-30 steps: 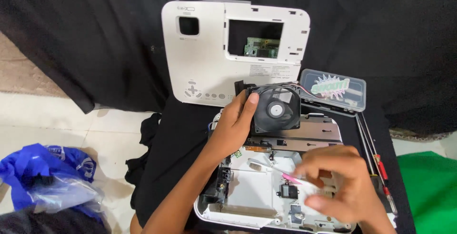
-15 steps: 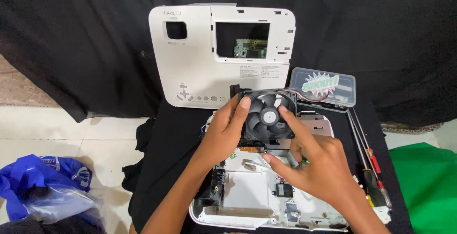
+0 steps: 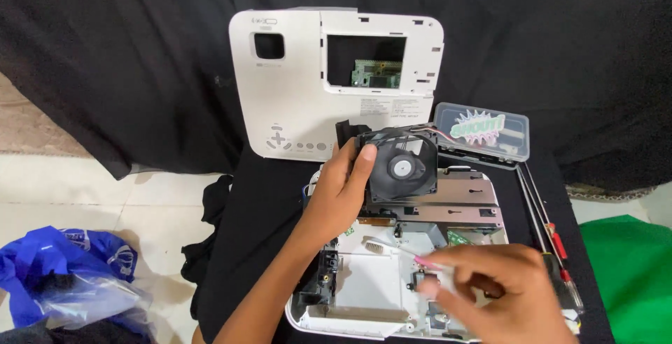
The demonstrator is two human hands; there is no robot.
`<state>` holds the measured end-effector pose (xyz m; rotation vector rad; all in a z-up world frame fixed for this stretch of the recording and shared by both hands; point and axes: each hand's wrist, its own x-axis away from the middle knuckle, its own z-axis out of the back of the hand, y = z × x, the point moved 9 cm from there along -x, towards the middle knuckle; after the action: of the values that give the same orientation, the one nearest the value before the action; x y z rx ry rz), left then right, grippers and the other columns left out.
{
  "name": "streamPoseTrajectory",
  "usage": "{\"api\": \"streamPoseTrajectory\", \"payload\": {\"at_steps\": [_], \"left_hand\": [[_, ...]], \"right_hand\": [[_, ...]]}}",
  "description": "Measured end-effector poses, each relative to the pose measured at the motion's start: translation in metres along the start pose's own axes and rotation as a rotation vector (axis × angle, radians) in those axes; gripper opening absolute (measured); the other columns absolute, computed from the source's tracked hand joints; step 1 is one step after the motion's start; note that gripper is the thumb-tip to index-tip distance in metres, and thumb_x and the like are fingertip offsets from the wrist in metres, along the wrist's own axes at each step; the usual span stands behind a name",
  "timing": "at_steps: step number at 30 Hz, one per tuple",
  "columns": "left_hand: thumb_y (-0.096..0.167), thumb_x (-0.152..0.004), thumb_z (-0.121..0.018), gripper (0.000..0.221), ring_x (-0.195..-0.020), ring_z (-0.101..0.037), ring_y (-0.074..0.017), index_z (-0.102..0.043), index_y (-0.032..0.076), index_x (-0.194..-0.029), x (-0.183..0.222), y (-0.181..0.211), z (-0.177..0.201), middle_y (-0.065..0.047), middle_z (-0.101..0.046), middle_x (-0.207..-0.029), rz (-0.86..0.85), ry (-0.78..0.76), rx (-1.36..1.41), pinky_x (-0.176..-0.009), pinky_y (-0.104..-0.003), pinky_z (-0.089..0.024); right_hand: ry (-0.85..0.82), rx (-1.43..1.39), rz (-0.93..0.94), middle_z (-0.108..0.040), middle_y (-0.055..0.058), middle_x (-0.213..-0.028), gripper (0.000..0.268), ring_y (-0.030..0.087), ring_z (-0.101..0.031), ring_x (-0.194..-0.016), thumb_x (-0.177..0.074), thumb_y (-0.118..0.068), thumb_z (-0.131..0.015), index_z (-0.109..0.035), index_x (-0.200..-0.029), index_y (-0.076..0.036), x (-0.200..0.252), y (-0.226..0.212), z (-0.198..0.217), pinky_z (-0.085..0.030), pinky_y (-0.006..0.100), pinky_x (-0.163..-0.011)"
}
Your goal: Cleaning the internal fan and housing of a disassembled projector using a toothbrush and a cloth.
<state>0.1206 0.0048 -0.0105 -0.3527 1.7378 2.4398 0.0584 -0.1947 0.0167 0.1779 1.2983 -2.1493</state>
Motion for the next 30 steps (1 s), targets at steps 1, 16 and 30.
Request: {"api": "streamPoseTrajectory", "payload": {"at_steps": [1, 16, 30], "left_hand": [[0.05, -0.107, -0.033, 0.044, -0.067, -0.032, -0.0095, -0.03, 0.016, -0.079, 0.001, -0.001, -0.001, 0.005, -0.029, -0.069, 0.005, -0.003, 0.003, -0.105, -0.033, -0.038], [0.047, -0.099, -0.044, 0.042, -0.102, -0.064, -0.0117, -0.063, 0.014, -0.118, 0.007, 0.001, -0.016, 0.002, -0.068, -0.106, 0.155, -0.117, 0.114, -0.089, -0.028, -0.05], [0.062, -0.093, -0.029, 0.083, -0.153, -0.033, -0.0242, -0.041, 0.005, -0.153, 0.008, 0.011, -0.011, -0.011, -0.044, -0.161, 0.183, -0.161, 0.24, -0.122, -0.041, -0.021]], "right_hand": [[-0.002, 0.001, -0.006, -0.052, -0.008, -0.043, 0.028, 0.003, -0.04, -0.036, -0.071, -0.03, -0.088, -0.086, -0.097, -0.02, 0.006, 0.005, 0.005, -0.031, 0.021, -0.033], [0.239, 0.549, -0.133, -0.076, 0.0, -0.096, 0.014, 0.018, -0.066, -0.086, -0.09, -0.017, -0.073, -0.08, -0.101, -0.011, 0.095, 0.077, 0.063, -0.05, 0.03, -0.089], [-0.433, 0.876, 0.177, -0.064, -0.003, -0.095, 0.015, 0.025, -0.055, -0.099, -0.088, -0.029, -0.065, -0.07, -0.1, -0.021, 0.052, 0.119, -0.024, -0.042, 0.044, -0.08]]}}
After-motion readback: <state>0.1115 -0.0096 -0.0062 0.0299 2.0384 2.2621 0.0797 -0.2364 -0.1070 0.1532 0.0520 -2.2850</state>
